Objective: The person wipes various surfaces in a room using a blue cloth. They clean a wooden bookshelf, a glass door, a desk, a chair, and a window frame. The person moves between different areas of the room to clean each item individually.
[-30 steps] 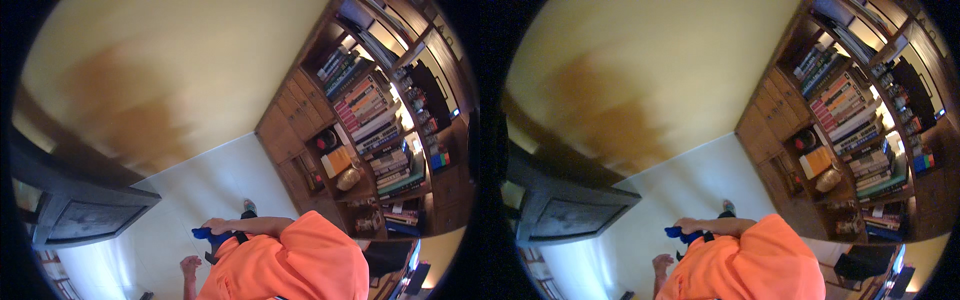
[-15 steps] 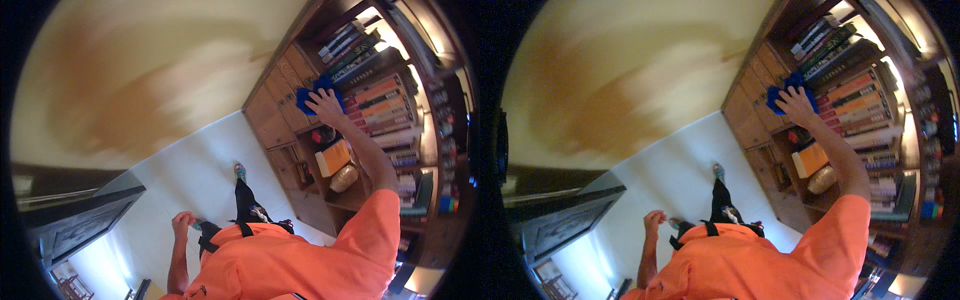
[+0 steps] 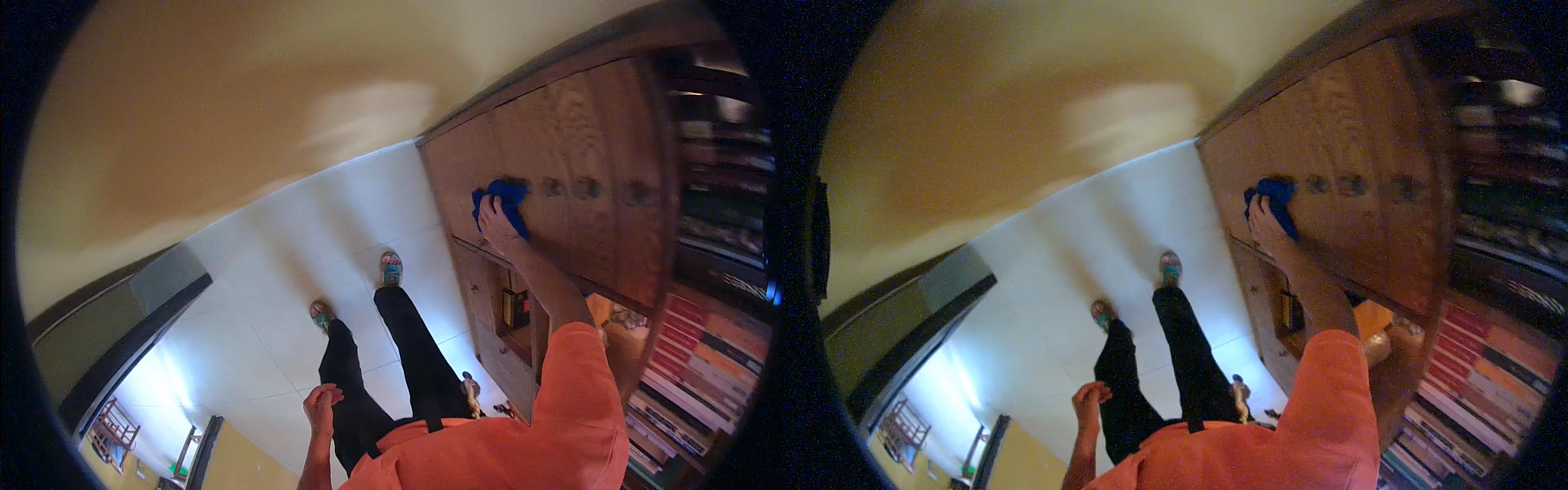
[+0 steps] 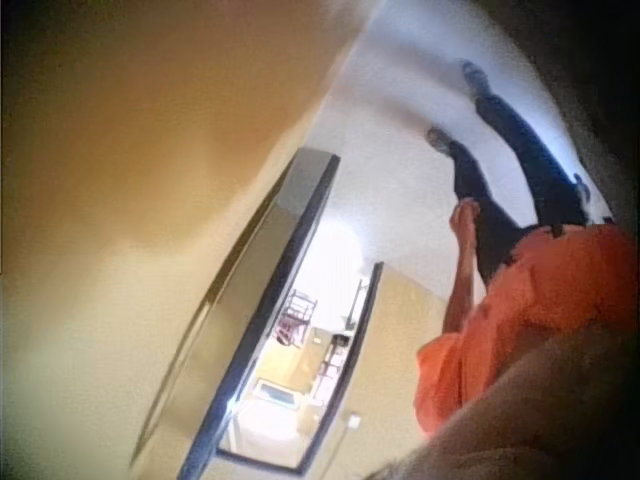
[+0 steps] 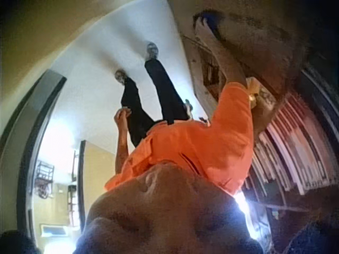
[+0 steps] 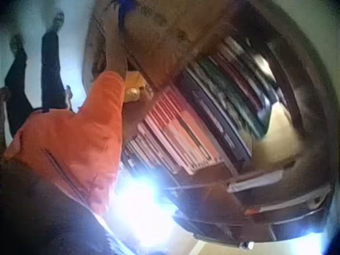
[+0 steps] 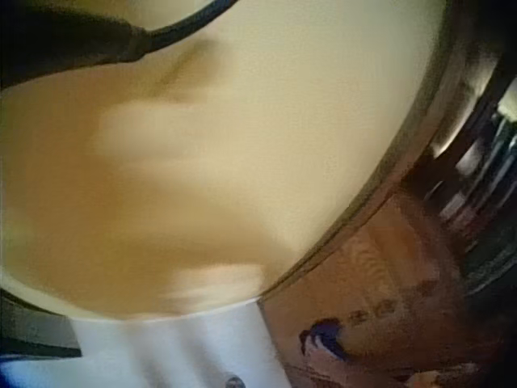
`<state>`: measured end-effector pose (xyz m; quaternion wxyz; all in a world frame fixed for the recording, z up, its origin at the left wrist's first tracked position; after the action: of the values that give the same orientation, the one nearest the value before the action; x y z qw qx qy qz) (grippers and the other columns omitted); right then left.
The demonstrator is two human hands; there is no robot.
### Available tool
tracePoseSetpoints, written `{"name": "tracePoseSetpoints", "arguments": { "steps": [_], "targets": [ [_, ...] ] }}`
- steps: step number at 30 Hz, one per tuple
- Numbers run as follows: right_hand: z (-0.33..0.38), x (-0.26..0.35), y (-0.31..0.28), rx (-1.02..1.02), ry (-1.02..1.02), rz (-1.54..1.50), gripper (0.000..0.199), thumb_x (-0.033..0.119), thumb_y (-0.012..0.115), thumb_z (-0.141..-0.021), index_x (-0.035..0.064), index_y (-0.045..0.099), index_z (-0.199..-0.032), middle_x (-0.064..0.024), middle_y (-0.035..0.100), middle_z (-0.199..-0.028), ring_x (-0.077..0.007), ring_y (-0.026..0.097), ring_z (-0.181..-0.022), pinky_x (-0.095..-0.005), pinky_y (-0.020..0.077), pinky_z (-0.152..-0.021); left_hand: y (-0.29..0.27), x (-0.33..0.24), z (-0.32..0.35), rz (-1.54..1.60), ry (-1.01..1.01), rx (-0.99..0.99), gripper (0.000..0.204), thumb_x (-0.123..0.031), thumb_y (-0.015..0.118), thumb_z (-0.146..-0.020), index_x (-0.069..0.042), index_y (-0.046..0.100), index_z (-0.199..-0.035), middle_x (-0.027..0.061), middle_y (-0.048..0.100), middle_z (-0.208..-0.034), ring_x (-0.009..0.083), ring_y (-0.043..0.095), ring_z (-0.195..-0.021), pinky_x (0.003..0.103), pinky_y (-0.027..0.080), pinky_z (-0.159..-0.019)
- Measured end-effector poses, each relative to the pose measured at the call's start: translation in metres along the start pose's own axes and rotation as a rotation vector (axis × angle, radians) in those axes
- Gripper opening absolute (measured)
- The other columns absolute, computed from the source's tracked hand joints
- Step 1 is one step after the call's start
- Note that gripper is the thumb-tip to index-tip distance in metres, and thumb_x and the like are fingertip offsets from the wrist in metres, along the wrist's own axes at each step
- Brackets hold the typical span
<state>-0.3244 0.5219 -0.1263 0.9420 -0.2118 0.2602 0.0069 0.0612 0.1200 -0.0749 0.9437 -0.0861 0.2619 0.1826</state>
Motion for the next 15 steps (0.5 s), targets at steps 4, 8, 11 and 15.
{"name": "tracePoseSetpoints", "arguments": {
  "steps": [4,8,11,15],
  "targets": [
    [-0.030,0.021,0.022,-0.156,0.145,0.053,0.047,0.026,0.050,-0.087,-0.0016,0.053,-0.125,-0.0260,0.043,-0.133,-0.0414,0.036,-0.121,-0.0563,0.0269,-0.099,0.002,0.052,-0.059,0.021,-0.043,-0.067,0.017,-0.003,0.049,-0.090,0.003,0.064,-0.096,0.0112,0.066,-0.082,0.0165,0.065,-0.074,0.028,0.055,-0.066],
    [-0.028,0.034,0.030,-0.181,0.103,-0.062,0.043,0.023,0.051,-0.085,-0.0021,0.058,-0.119,-0.0263,0.048,-0.127,-0.0394,0.040,-0.116,-0.0531,0.0306,-0.096,0.017,0.083,-0.123,0.048,0.054,-0.023,0.017,0.001,0.048,-0.089,0.002,0.064,-0.094,0.0109,0.065,-0.078,0.0162,0.064,-0.068,0.027,0.055,-0.066],
    [0.006,0.030,0.012,-0.069,0.024,-0.223,0.040,0.022,0.052,-0.084,-0.0020,0.060,-0.115,-0.0246,0.051,-0.121,-0.0361,0.044,-0.110,-0.0499,0.0331,-0.093,0.032,0.076,-0.132,0.005,0.055,-0.010,0.016,0.000,0.049,-0.089,0.003,0.064,-0.093,0.0107,0.066,-0.077,0.0168,0.065,-0.069,0.028,0.055,-0.066],
    [0.064,0.022,-0.024,0.117,0.060,-0.330,0.036,0.022,0.054,-0.082,-0.0005,0.062,-0.109,-0.0217,0.055,-0.114,-0.0332,0.048,-0.104,-0.0466,0.0346,-0.091,0.041,0.075,-0.127,0.103,0.008,0.034,0.014,-0.005,0.054,-0.087,0.004,0.063,-0.093,0.0117,0.065,-0.079,0.0182,0.064,-0.070,0.030,0.056,-0.068]
  ]
}}
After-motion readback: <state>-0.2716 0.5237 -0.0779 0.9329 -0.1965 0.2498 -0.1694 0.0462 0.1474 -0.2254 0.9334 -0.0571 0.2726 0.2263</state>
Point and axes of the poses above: each hand's wrist, its own z-axis away from the middle knuckle, its own y-axis out of the palm, x = y × z, the point moved 2 cm from there along -z, towards the middle knuckle
